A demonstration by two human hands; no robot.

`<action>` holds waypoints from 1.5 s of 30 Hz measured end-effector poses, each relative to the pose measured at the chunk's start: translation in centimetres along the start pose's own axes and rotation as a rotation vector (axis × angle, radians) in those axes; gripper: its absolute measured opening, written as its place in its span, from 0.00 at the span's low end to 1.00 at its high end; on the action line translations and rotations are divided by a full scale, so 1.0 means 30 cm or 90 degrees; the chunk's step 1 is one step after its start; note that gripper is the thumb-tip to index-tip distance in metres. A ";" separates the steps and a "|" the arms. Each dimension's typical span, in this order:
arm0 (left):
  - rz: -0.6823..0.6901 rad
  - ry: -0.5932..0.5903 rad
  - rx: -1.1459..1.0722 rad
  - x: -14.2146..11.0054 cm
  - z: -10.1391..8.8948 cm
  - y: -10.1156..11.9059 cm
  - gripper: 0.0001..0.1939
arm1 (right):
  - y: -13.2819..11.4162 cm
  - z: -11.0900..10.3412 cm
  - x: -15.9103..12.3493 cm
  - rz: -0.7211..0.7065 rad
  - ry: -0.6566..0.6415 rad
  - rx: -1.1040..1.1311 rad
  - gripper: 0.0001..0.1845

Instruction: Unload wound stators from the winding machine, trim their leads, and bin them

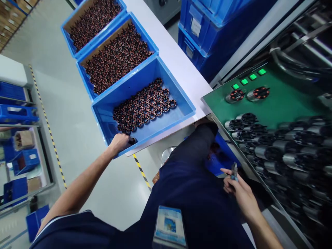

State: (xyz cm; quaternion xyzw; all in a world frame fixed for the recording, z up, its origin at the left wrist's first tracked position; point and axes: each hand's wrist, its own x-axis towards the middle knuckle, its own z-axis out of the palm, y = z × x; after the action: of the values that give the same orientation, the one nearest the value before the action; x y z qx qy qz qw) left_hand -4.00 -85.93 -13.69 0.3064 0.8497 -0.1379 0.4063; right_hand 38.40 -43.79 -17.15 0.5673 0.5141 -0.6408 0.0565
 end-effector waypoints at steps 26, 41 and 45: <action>0.507 0.420 0.050 0.717 -0.814 1.234 0.14 | 0.163 -0.126 -0.211 -0.144 0.061 0.139 0.26; 0.879 0.479 -0.393 -0.181 -0.462 1.476 0.18 | -0.184 -0.198 -0.412 -0.552 0.227 0.208 0.18; 0.886 0.451 -0.398 -0.255 -0.413 1.516 0.16 | -0.279 -0.216 -0.450 -0.595 0.195 0.223 0.20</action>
State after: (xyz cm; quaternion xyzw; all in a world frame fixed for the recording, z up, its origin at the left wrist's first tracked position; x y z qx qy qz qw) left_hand 20.97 -47.86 0.74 0.6592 0.5433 0.4900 0.1739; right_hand 41.96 -42.12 -0.45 0.3654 0.5998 -0.5835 -0.4077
